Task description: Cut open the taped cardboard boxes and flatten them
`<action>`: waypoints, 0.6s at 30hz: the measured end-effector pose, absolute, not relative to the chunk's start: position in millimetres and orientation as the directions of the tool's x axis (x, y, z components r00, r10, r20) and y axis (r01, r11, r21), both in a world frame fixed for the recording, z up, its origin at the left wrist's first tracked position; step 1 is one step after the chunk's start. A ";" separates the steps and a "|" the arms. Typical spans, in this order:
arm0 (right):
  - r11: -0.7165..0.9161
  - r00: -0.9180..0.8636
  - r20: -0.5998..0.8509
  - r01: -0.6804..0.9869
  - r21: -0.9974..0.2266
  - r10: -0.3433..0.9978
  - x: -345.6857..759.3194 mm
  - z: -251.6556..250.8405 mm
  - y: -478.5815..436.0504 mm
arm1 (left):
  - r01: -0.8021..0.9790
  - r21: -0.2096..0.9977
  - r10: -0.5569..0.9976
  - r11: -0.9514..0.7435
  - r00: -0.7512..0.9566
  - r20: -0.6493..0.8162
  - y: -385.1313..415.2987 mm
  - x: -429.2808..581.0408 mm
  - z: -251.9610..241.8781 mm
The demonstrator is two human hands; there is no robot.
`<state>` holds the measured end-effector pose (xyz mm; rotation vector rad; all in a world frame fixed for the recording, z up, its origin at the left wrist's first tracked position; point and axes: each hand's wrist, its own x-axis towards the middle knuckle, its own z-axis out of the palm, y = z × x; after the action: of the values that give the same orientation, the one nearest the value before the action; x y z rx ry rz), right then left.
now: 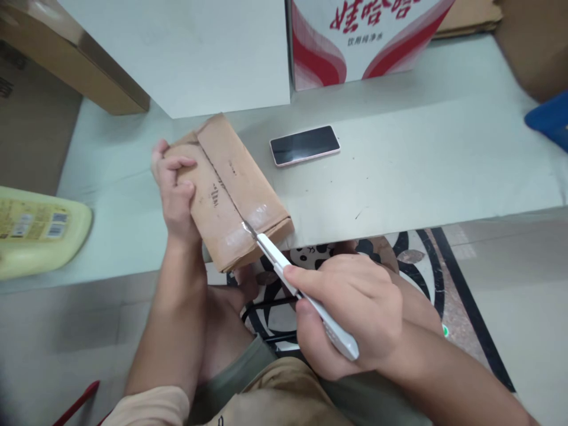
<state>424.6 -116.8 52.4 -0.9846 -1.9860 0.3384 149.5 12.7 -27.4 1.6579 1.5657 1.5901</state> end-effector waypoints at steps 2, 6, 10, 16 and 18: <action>0.633 -0.341 0.540 0.524 -0.570 0.769 427.7 53.5 -120.2 | 0.448 0.837 0.852 -0.314 -0.256 0.456 12.7 150.0 -26.9; 0.661 -0.322 0.586 0.482 -0.575 0.744 426.4 52.9 -117.9 | 0.437 0.848 0.859 -0.301 -0.262 0.440 12.0 151.6 -27.1; 0.655 -0.325 0.570 0.439 -0.615 0.754 420.1 48.6 -109.8 | 0.412 0.861 0.865 -0.299 -0.264 0.427 9.5 154.1 -27.7; 0.636 -0.295 0.564 0.393 -0.664 0.771 425.2 49.1 -113.4 | 0.396 0.862 0.859 -0.318 -0.264 0.438 6.0 155.0 -26.3; 0.631 -0.271 0.572 0.393 -0.668 0.774 428.0 50.2 -117.2 | 0.399 0.861 0.859 -0.315 -0.266 0.438 5.8 155.2 -25.8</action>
<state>428.0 -117.2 50.2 -0.9278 -1.8893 0.4963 155.2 5.8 -25.8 1.5986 1.5377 1.6079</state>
